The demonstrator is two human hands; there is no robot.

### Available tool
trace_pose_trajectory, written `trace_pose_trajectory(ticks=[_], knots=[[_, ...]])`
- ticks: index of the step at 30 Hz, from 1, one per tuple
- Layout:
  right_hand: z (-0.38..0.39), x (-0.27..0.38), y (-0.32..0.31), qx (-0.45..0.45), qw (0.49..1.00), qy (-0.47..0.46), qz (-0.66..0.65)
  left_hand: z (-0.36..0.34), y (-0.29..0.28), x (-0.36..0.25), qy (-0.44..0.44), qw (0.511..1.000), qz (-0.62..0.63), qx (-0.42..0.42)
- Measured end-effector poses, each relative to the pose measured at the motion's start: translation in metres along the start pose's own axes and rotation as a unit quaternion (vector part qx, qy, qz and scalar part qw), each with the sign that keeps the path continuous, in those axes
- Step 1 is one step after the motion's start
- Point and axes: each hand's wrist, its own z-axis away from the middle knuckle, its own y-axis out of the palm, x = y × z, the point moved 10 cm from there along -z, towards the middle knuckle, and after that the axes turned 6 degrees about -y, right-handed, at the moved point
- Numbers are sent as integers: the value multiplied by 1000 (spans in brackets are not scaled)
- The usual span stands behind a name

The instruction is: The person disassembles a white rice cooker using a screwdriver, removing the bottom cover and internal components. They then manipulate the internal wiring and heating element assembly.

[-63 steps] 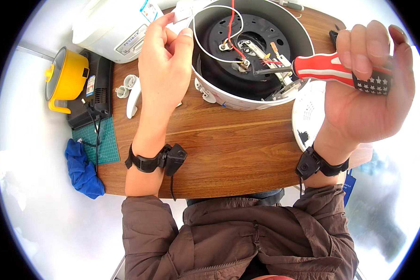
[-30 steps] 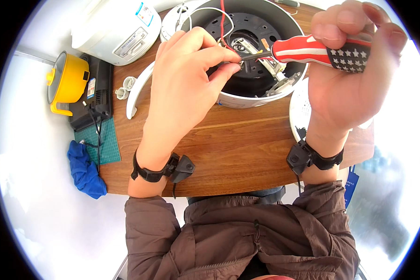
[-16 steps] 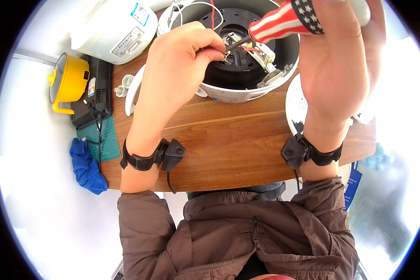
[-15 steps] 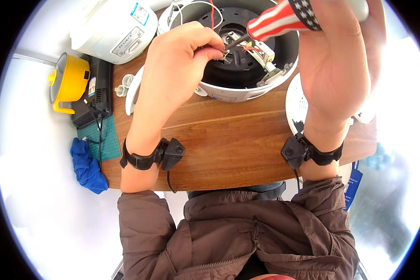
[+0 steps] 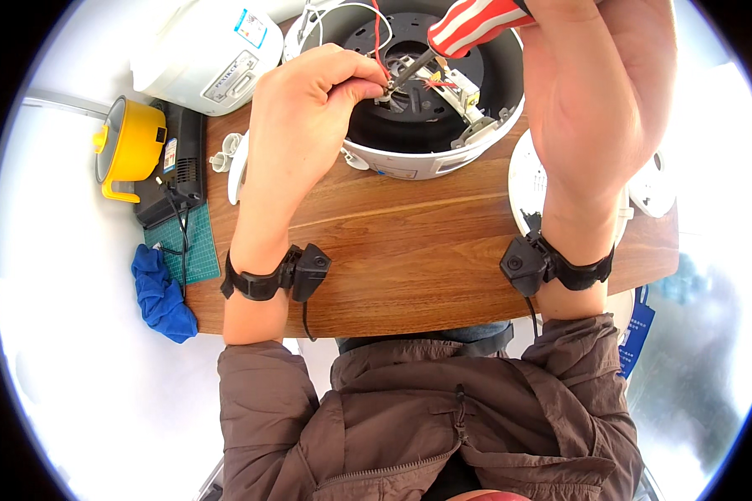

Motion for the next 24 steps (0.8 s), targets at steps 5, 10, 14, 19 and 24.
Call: trace_pose_trajectory(ticks=[5, 10, 14, 19, 24], knots=[[4, -1, 3, 6, 1000, 7, 2, 0, 2, 1, -1, 1000, 2, 12], [7, -1, 6, 11, 1000, 13, 6, -2, 6, 3, -9, 999, 6, 46], [9, 1, 7, 14, 1000, 17, 8, -3, 7, 3, 11, 998, -29, 59], [11, 0, 9, 17, 1000, 24, 11, -2, 6, 2, 14, 998, -25, 51], [12, -1, 9, 23, 999, 33, 18, 0, 7, -1, 23, 998, -28, 42]])
